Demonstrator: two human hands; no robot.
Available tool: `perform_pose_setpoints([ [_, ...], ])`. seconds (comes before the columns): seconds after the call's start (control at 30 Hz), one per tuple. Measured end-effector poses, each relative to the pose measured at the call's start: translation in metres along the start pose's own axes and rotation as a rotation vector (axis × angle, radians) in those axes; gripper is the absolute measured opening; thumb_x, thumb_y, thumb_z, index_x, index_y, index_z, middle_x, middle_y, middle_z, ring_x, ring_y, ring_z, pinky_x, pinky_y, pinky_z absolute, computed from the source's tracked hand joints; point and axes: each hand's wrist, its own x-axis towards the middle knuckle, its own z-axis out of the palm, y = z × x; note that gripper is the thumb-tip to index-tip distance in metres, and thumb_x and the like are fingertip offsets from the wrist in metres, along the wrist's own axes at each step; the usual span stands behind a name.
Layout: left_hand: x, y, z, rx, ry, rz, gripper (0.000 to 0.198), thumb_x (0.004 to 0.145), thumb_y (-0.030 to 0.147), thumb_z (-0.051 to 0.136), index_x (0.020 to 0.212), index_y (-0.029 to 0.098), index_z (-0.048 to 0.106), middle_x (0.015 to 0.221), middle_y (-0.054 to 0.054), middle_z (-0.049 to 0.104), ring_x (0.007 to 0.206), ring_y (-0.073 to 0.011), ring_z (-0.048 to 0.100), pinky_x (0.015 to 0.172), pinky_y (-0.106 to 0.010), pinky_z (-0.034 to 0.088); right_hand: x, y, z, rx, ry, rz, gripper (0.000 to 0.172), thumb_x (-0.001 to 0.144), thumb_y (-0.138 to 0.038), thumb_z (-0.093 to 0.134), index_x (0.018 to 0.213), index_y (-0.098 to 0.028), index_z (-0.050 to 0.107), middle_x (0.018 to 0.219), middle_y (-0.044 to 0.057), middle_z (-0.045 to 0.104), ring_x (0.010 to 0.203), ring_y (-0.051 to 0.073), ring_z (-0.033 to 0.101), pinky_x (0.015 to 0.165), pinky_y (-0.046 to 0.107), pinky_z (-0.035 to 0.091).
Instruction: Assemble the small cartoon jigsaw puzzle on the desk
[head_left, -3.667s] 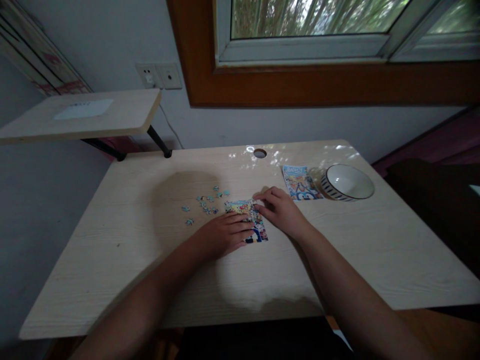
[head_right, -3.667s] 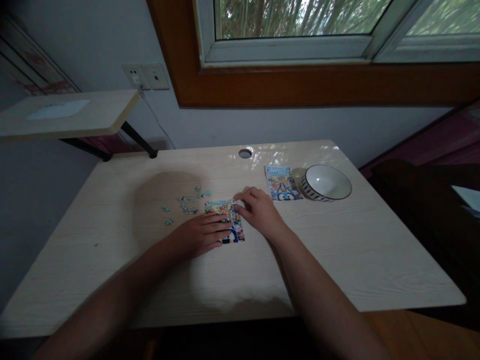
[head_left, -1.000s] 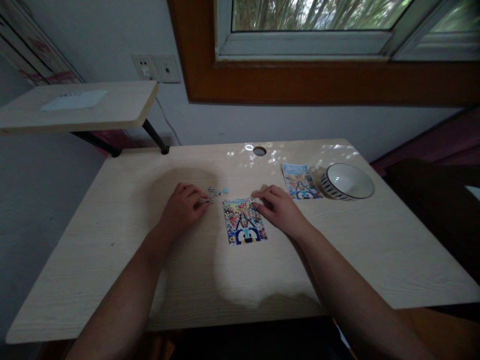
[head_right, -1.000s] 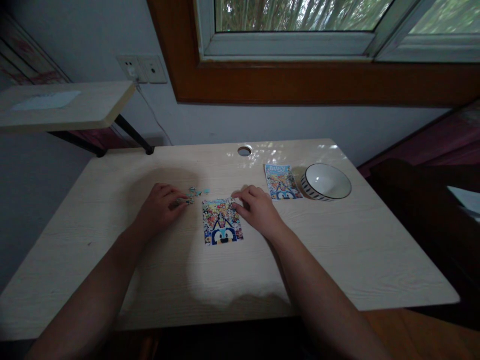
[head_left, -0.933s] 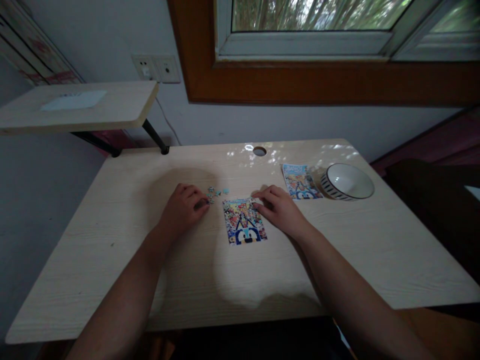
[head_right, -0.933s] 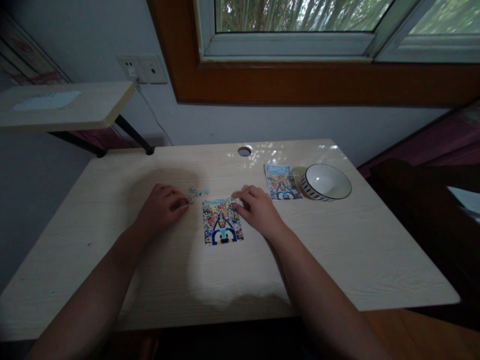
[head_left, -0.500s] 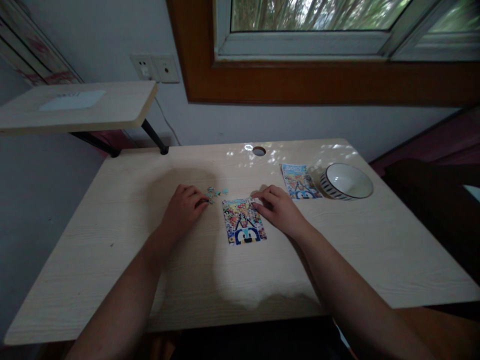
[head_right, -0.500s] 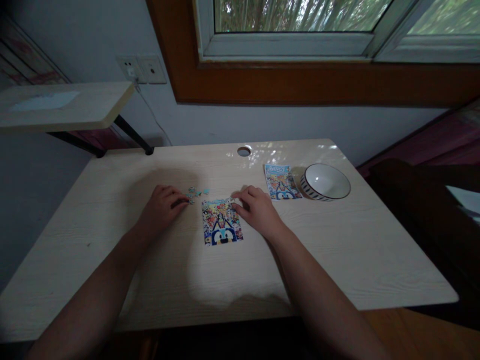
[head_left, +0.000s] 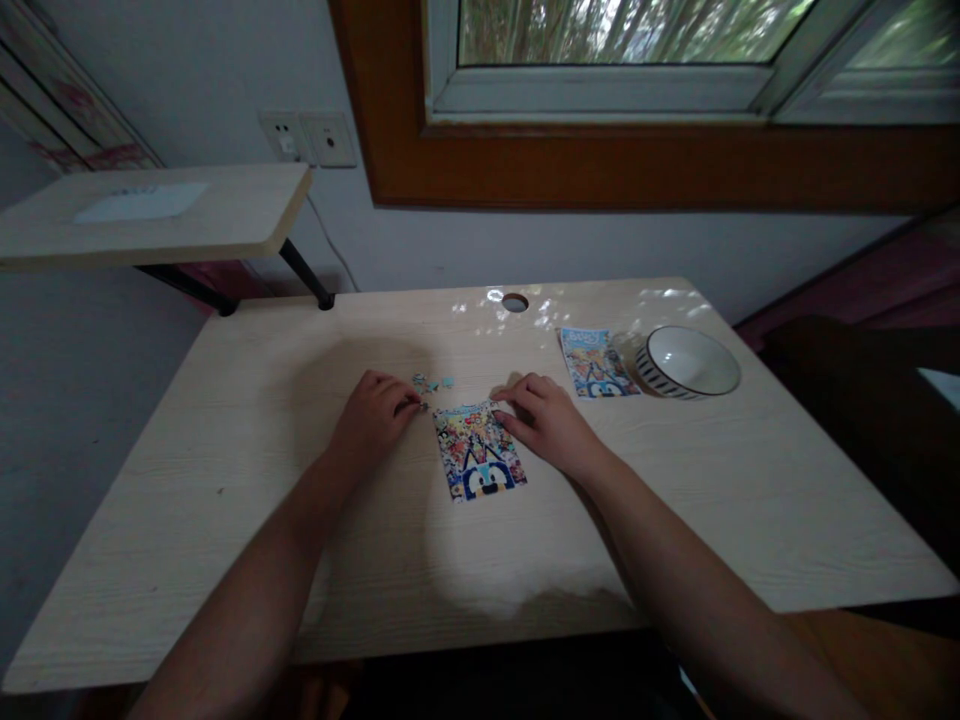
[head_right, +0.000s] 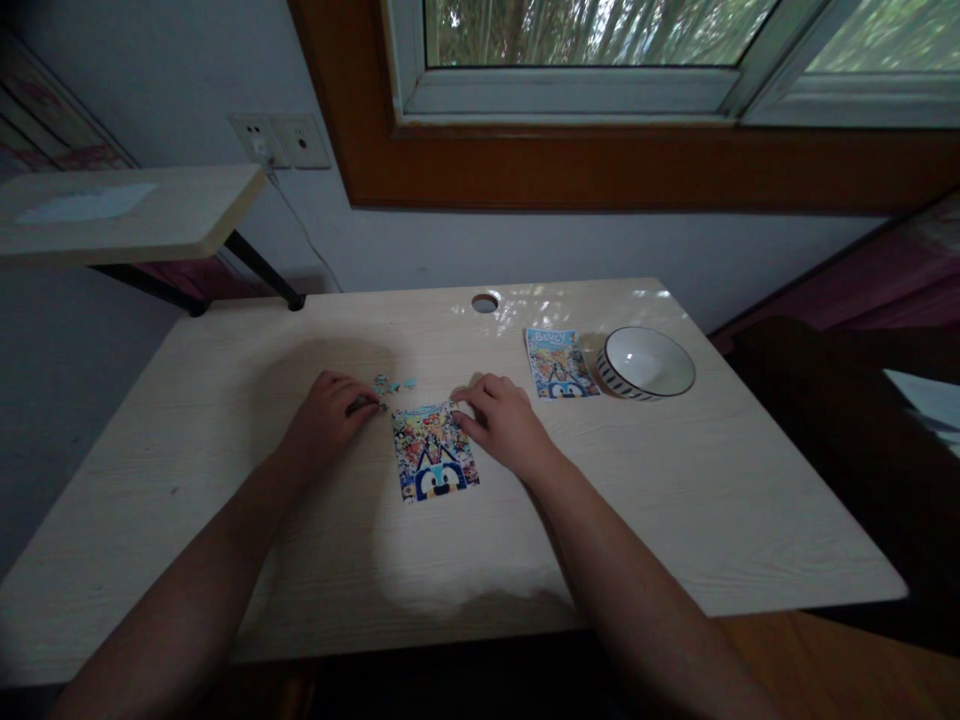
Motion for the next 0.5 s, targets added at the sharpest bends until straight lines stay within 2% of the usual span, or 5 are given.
perform_pose_setpoints([
  [0.23,0.002,0.009,0.000,-0.094,0.018,-0.084,0.013,0.100,0.028,0.065,0.102,0.020,0.076,0.098,-0.007,0.077,0.100,-0.0269,0.061,0.095,-0.044,0.051,0.000,-0.011,0.003,-0.019,-0.031,-0.023,0.026,0.098,-0.031,0.069,0.124,-0.026,0.071,0.107,0.011,0.066,0.099,0.028,0.059,0.087,0.042,0.048],
  [0.5,-0.001,0.012,-0.002,-0.164,-0.017,-0.142,0.011,0.094,0.025,0.070,0.099,0.021,0.078,0.098,-0.005,0.077,0.101,-0.0259,0.060,0.094,-0.041,0.051,0.001,-0.012,0.007,-0.039,-0.030,-0.034,0.027,0.098,-0.035,0.069,0.122,-0.024,0.071,0.110,0.012,0.065,0.101,0.029,0.060,0.088,0.043,0.049],
])
